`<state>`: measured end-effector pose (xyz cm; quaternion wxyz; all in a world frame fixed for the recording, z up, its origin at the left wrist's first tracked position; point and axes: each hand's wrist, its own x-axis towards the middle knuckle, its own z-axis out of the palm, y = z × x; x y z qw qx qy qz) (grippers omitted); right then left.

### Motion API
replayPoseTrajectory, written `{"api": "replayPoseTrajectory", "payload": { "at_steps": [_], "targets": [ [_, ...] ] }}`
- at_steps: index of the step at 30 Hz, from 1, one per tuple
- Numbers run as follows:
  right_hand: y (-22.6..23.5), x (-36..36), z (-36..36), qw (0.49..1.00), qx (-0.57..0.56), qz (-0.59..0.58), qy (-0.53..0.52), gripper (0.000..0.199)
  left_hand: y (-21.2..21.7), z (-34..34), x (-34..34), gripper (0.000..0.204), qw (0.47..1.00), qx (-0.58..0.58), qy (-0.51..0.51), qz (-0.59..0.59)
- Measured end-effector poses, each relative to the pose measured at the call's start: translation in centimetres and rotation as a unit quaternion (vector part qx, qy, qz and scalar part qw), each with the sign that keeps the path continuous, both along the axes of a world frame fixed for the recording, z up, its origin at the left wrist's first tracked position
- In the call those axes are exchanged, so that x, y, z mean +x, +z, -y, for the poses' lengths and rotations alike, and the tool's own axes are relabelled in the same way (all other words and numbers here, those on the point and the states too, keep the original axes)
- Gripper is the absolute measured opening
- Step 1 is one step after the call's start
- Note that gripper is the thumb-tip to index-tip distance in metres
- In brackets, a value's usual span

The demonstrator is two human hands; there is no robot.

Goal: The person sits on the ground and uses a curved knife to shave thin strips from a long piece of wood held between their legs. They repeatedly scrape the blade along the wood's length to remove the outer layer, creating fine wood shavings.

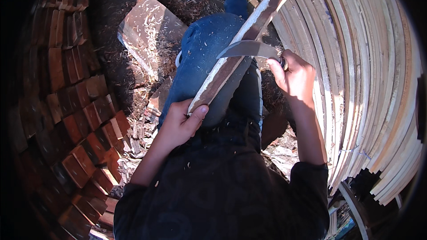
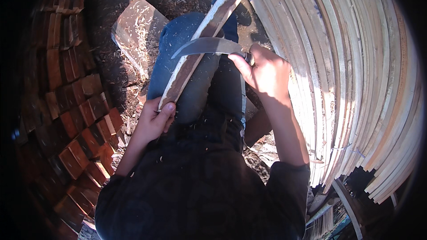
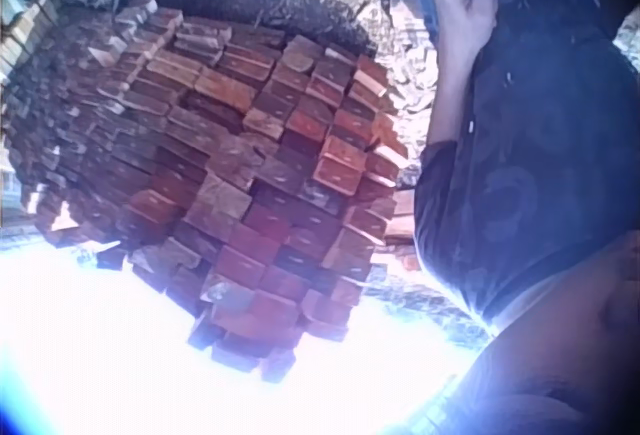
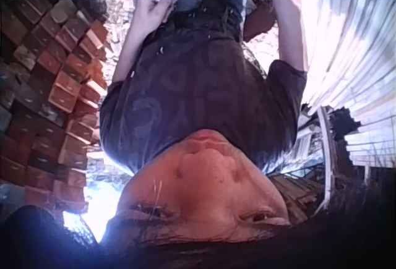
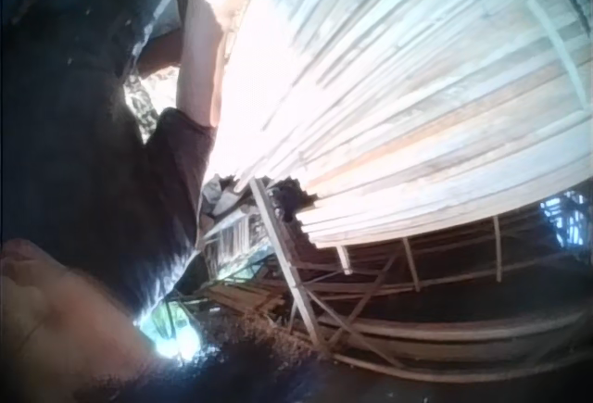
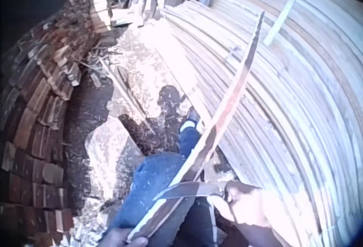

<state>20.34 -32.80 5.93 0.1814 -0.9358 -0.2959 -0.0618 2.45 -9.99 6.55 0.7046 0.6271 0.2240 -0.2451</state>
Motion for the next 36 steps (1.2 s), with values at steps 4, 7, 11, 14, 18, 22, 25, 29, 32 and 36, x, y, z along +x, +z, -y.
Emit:
{"api": "replayPoseTrajectory", "payload": {
  "at_steps": [4, 7, 11, 14, 18, 22, 25, 29, 32, 36],
  "targets": [
    [0.1, 3.3, 0.5, 0.997, -0.039, 0.066, -0.023, 0.05, -0.1, 0.3, -0.1, 0.035, 1.0, 0.019, 0.004, -0.006],
    [-0.6, 3.4, 0.3, 0.992, -0.02, 0.046, -0.117, 0.051, -0.3, 0.4, -0.3, 0.034, 1.0, 0.028, 0.002, 0.012],
    [-0.3, 5.5, 1.8, 0.988, -0.04, 0.118, -0.088, 0.052, 0.4, 0.5, 0.5, 0.035, 1.0, 0.012, -0.006, -0.005],
    [0.6, 4.3, 1.1, 0.99, -0.051, 0.065, -0.111, 0.052, 0.3, 0.3, 0.1, 0.037, 1.0, 0.002, -0.005, -0.004],
    [0.6, 1.7, 0.2, 0.998, -0.007, 0.01, -0.059, 0.051, -0.2, 0.3, 0.0, 0.038, 1.0, -0.005, 0.005, 0.013],
    [0.1, 0.1, -1.4, 0.999, 0.024, 0.028, 0.021, 0.051, -0.3, 0.4, 0.0, 0.038, 1.0, 0.002, 0.01, 0.012],
    [0.0, 5.9, 0.7, 0.991, -0.038, 0.125, -0.042, 0.054, -0.5, 0.7, -0.2, 0.038, 1.0, 0.011, 0.019, 0.018],
    [-0.3, 4.6, 0.3, 0.995, -0.014, 0.055, -0.081, 0.054, -0.1, 0.8, 0.1, 0.034, 1.0, 0.013, 0.003, 0.012],
    [0.6, 1.0, -0.8, 1.0, -0.005, 0.024, -0.003, 0.051, -0.1, 0.6, -0.2, 0.034, 1.0, 0.014, 0.003, 0.022],
    [0.8, 1.7, -1.1, 0.993, -0.031, 0.087, 0.071, 0.051, -0.7, 0.4, -0.2, 0.036, 0.999, -0.002, 0.025, 0.02]
  ]
}}
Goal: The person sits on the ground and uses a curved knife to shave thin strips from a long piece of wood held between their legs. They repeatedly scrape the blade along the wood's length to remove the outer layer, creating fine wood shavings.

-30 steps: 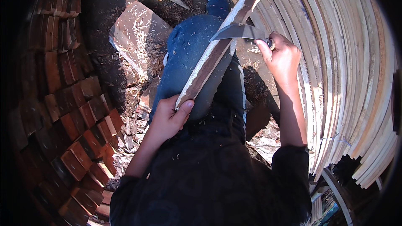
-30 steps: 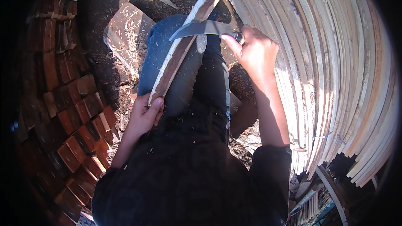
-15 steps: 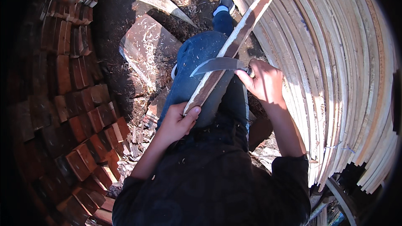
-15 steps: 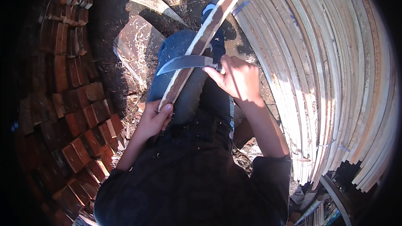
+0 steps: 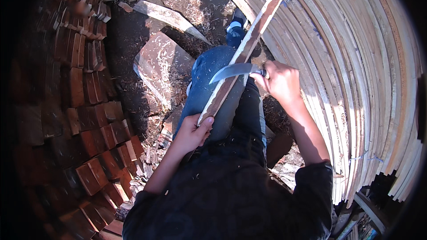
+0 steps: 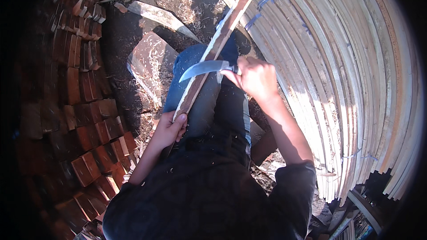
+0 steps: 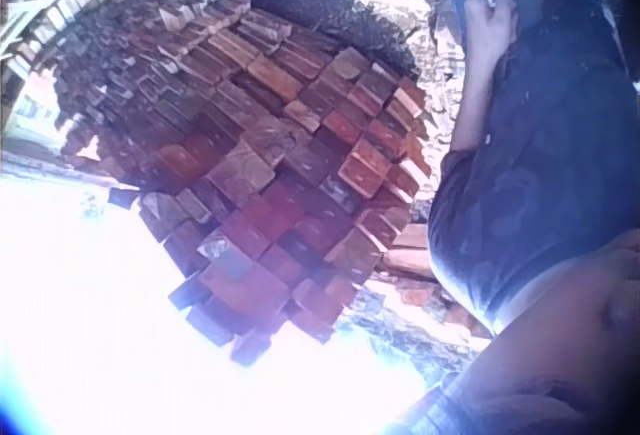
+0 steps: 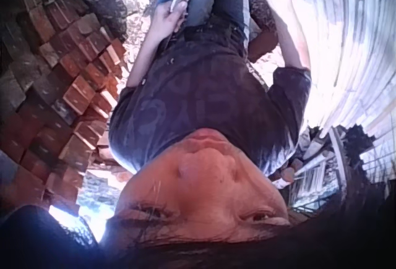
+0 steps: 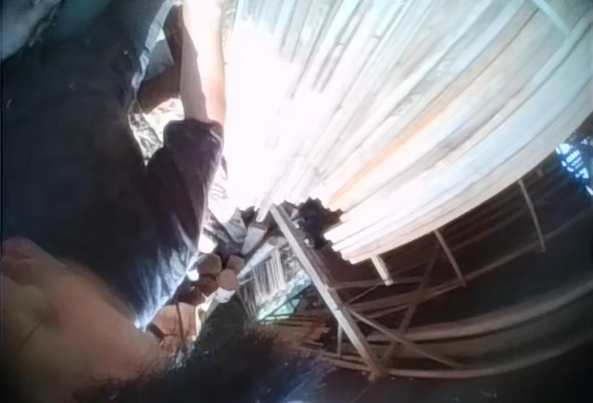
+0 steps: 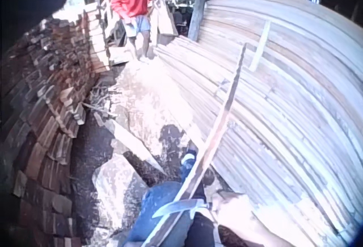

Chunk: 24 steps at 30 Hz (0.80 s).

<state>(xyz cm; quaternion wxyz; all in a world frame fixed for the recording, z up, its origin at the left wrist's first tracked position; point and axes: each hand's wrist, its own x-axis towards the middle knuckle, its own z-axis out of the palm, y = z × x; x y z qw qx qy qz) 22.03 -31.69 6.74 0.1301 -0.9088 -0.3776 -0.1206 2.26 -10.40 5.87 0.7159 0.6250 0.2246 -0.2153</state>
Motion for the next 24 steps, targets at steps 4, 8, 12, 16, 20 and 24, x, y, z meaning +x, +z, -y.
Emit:
{"api": "replayPoseTrajectory", "payload": {
  "at_steps": [4, 8, 12, 16, 20, 24],
  "targets": [
    [-0.9, 5.7, 2.6, 0.994, 0.007, 0.045, -0.098, 0.053, 0.1, 0.3, 0.3, 0.036, 1.0, -0.017, -0.001, -0.005],
    [-1.7, 0.5, 0.8, 0.999, 0.027, -0.04, -0.02, 0.051, 0.4, 0.0, 0.1, 0.036, 1.0, -0.001, 0.005, 0.0],
    [-0.8, 1.4, 1.0, 1.0, 0.008, -0.019, -0.023, 0.052, -0.2, 0.1, -0.4, 0.037, 1.0, -0.007, 0.006, 0.015],
    [-0.8, 5.8, 3.4, 0.996, 0.003, 0.014, -0.092, 0.055, 0.0, 0.5, 0.3, 0.038, 1.0, -0.01, -0.007, 0.017],
    [-1.7, 0.3, 1.3, 0.995, 0.02, 0.006, 0.097, 0.049, 0.0, 0.3, -0.2, 0.036, 1.0, 0.013, 0.008, 0.007],
    [-1.0, 1.1, 0.9, 0.996, 0.042, 0.006, 0.077, 0.047, 0.3, 0.3, -0.5, 0.036, 1.0, 0.001, 0.001, 0.009]
  ]
}}
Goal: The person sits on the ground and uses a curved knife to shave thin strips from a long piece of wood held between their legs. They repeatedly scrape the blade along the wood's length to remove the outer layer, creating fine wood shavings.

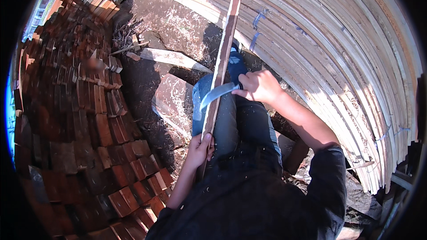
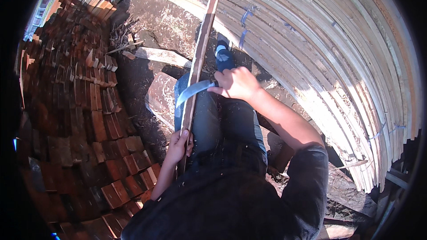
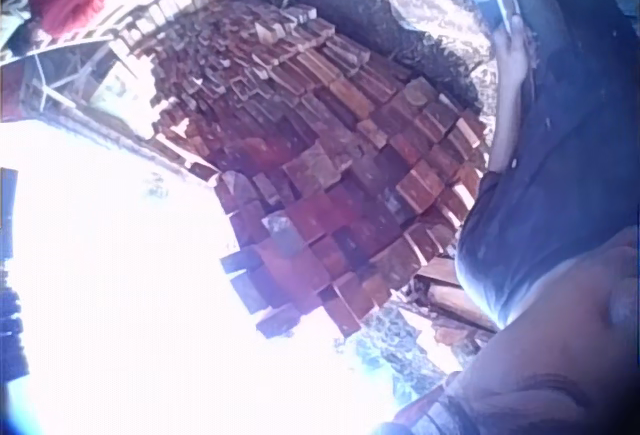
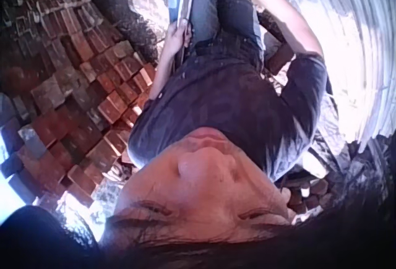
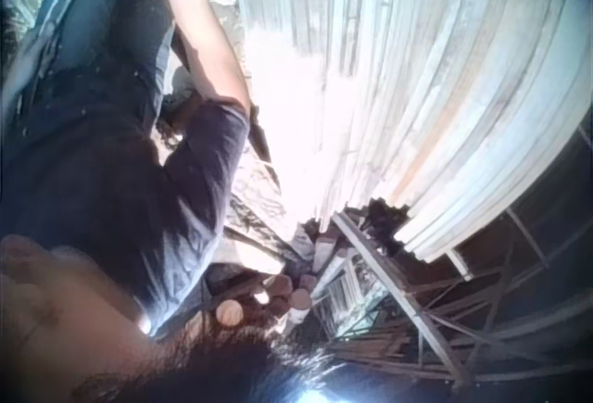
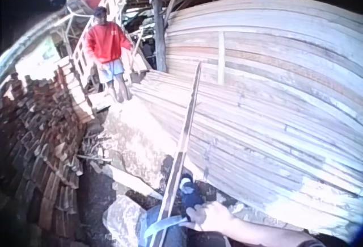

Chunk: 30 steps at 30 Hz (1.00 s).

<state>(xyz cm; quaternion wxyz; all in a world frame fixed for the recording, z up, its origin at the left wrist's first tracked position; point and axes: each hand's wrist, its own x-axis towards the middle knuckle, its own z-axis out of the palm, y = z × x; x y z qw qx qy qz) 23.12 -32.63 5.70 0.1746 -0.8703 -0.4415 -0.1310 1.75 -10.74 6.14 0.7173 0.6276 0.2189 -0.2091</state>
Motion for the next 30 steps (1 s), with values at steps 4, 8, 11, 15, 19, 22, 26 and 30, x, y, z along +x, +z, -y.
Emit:
{"api": "replayPoseTrajectory", "payload": {
  "at_steps": [4, 8, 11, 15, 19, 22, 26, 30],
  "targets": [
    [0.0, 4.3, 1.3, 0.987, 0.007, 0.015, -0.162, 0.046, -0.1, 0.3, 0.4, 0.032, 1.0, -0.006, 0.005, 0.015],
    [-0.8, -2.3, -1.4, 0.997, 0.072, -0.023, 0.007, 0.042, 0.1, 0.0, -0.1, 0.03, 1.0, 0.026, 0.013, -0.003],
    [-1.1, -4.6, -1.7, 0.998, 0.01, -0.021, 0.054, 0.044, 0.0, 0.0, 0.0, 0.022, 0.997, 0.065, -0.018, 0.028],
    [-0.3, 3.9, 0.0, 0.973, 0.032, -0.06, -0.219, 0.044, 0.3, 0.0, -0.2, 0.023, 0.992, 0.1, -0.038, 0.068],
    [-0.3, 10.7, 4.9, 0.929, 0.012, -0.114, -0.352, 0.051, 0.3, 0.6, 0.4, 0.026, 0.992, 0.107, -0.035, 0.048],
    [-0.9, 5.8, 3.2, 0.943, 0.017, -0.162, -0.291, 0.049, 0.4, 0.2, 0.0, 0.025, 0.99, 0.129, -0.033, 0.048],
    [-9.4, -1.7, 3.6, 0.871, 0.181, -0.334, -0.312, 0.033, -0.1, 0.3, 0.3, 0.024, 0.995, 0.09, -0.021, 0.024],
    [-15.2, -12.0, 3.2, 0.529, 0.429, -0.63, -0.373, 0.025, 0.5, -0.2, 0.4, 0.023, 0.997, 0.068, -0.032, 0.019]
  ]
}}
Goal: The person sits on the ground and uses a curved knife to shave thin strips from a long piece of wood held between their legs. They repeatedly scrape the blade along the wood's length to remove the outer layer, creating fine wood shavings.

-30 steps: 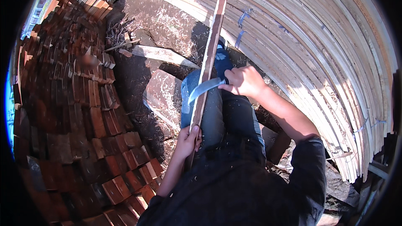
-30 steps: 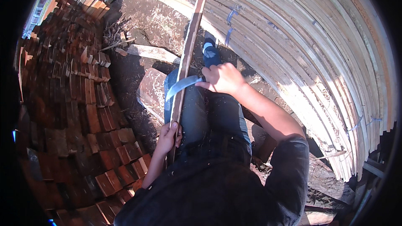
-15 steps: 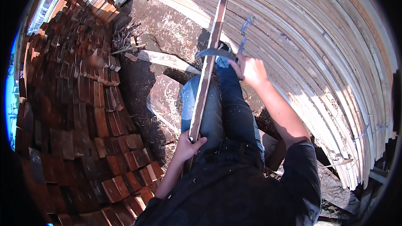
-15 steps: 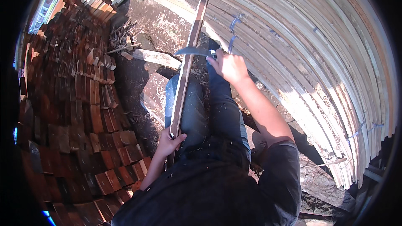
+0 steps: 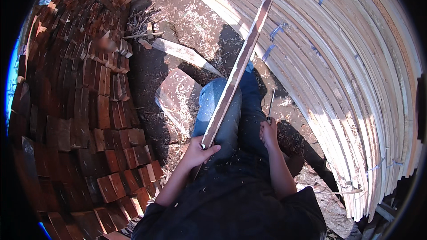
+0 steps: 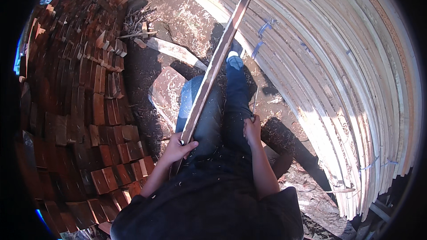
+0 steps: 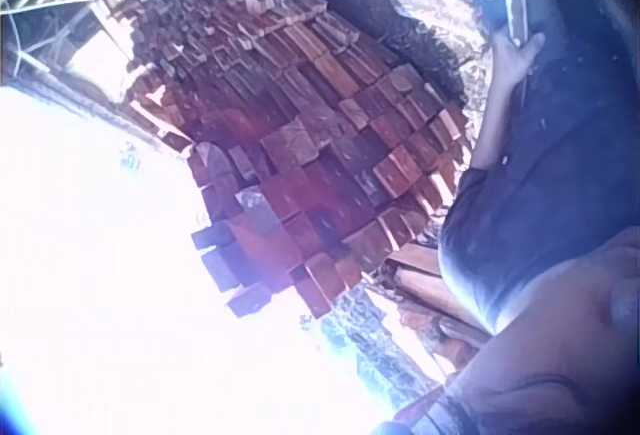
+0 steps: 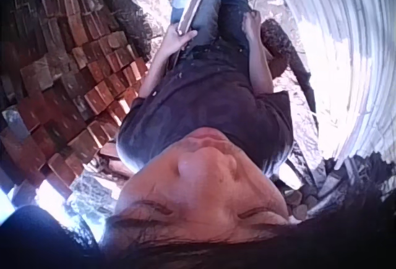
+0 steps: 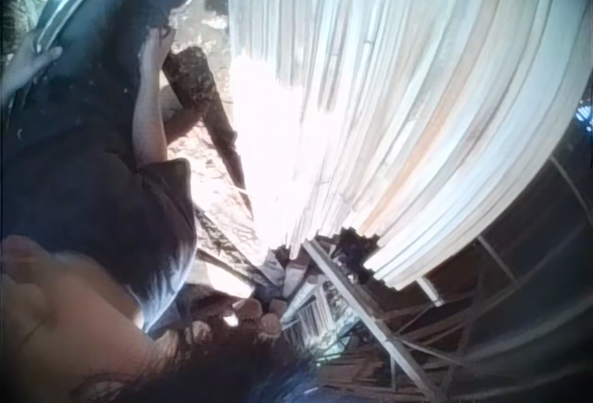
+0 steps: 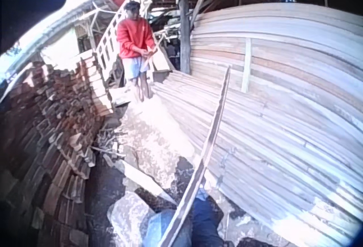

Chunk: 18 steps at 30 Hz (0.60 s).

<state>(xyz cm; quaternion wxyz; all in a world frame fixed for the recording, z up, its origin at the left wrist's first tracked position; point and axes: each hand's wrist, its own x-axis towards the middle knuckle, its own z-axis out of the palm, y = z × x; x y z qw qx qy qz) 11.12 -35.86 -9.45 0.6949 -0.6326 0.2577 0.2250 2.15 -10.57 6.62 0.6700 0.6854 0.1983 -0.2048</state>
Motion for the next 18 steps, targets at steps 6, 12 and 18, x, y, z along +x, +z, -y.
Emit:
{"api": "replayPoseTrajectory", "payload": {
  "at_steps": [6, 12, 18],
  "targets": [
    [2.4, -1.4, 1.7, 0.998, 0.048, 0.004, -0.032, 0.021, -0.1, -1.1, 0.1, 0.024, 1.0, -0.019, -0.002, -0.017],
    [12.7, 1.9, 1.7, 0.962, 0.035, 0.163, 0.218, 0.044, 0.7, -1.4, 0.8, 0.027, 0.998, -0.047, -0.052, -0.007],
    [17.2, 6.8, 0.6, 0.932, 0.137, 0.293, 0.166, 0.029, 0.3, -3.0, 1.2, 0.03, 0.992, -0.057, -0.106, -0.023]
  ]
}}
